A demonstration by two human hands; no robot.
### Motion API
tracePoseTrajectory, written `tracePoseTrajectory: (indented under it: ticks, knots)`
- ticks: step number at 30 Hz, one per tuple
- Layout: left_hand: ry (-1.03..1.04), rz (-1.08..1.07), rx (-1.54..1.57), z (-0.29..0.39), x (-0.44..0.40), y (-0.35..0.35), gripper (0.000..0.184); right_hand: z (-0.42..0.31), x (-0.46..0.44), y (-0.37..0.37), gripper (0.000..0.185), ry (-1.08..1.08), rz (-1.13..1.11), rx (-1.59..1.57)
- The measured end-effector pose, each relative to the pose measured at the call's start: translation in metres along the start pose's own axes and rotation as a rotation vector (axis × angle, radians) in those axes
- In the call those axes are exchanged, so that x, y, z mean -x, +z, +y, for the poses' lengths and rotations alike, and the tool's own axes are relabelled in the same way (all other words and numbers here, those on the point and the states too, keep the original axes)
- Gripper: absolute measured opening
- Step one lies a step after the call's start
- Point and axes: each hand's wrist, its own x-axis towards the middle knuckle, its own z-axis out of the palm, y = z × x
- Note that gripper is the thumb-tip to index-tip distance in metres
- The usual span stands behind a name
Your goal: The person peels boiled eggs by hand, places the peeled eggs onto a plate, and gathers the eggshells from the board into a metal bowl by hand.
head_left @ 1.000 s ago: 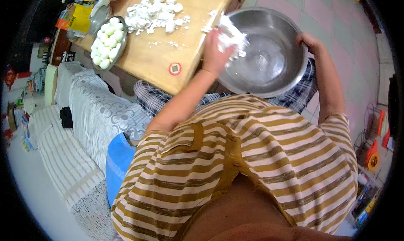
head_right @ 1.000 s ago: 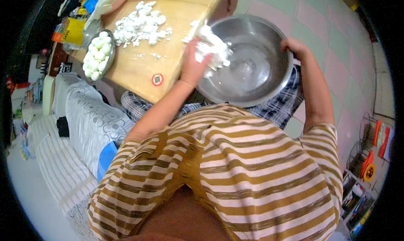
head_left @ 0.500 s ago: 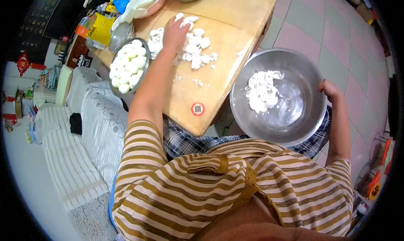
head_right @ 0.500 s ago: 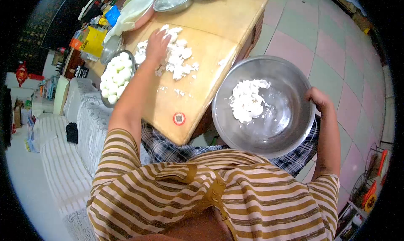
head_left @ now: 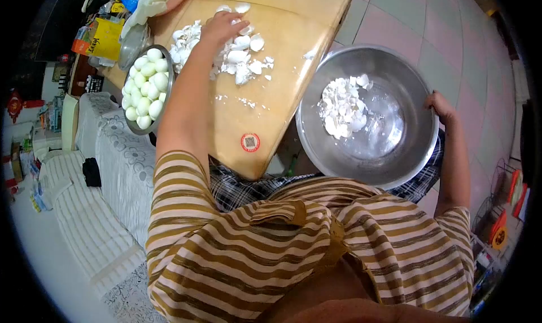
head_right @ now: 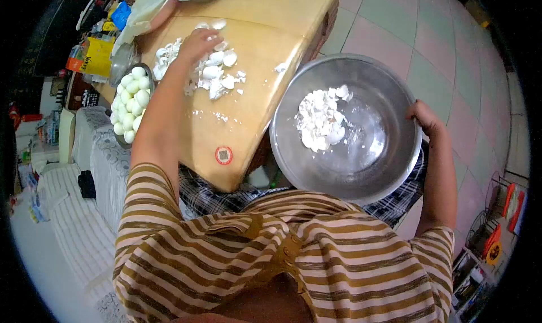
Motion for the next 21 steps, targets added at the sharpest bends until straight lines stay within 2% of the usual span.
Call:
tracePoseTrajectory:
  ticks: [2,3,8,11,13,14,16,18,20,21]
  knots:
    - [-0.011,0.037,-0.008,0.026,0.028,-0.005,0.057,-0.023,0.013,0.007,0.023,-0.012,-0.012,-0.007]
    - [-0.009,0.035,-0.008,0.035,0.037,-0.003,0.057,-0.038,0.023,0.009,0.012,0.021,-0.006,-0.055]
    - [0.056,0.122,-0.069,0.073,0.076,0.010,0.047,-0.037,0.025,0.012,0.012,0.022,0.071,-0.105]
    - [0.098,0.144,-0.068,0.084,0.097,0.020,0.046,-0.048,0.030,0.013,0.010,0.036,0.032,-0.097]
    - [0.112,0.096,0.022,0.087,0.106,0.022,0.051,-0.041,0.022,0.012,0.009,-0.016,-0.043,-0.215]
    - [0.096,0.129,-0.075,0.100,0.119,0.021,0.049,-0.040,0.020,0.010,0.009,-0.010,-0.046,-0.213]
    - [0.099,0.128,-0.095,0.116,0.142,0.014,0.047,-0.042,0.019,0.006,0.009,0.054,-0.074,-0.150]
    - [0.100,0.129,-0.122,0.116,0.155,0.007,0.046,-0.042,0.021,0.010,0.008,0.023,-0.058,-0.180]
    - [0.164,0.309,-0.060,0.107,0.167,-0.002,0.044,-0.040,0.020,0.013,0.008,-0.005,-0.045,-0.207]
    - [0.160,0.308,-0.062,0.102,0.178,-0.005,0.044,-0.038,0.017,0.011,0.008,-0.014,-0.055,-0.209]
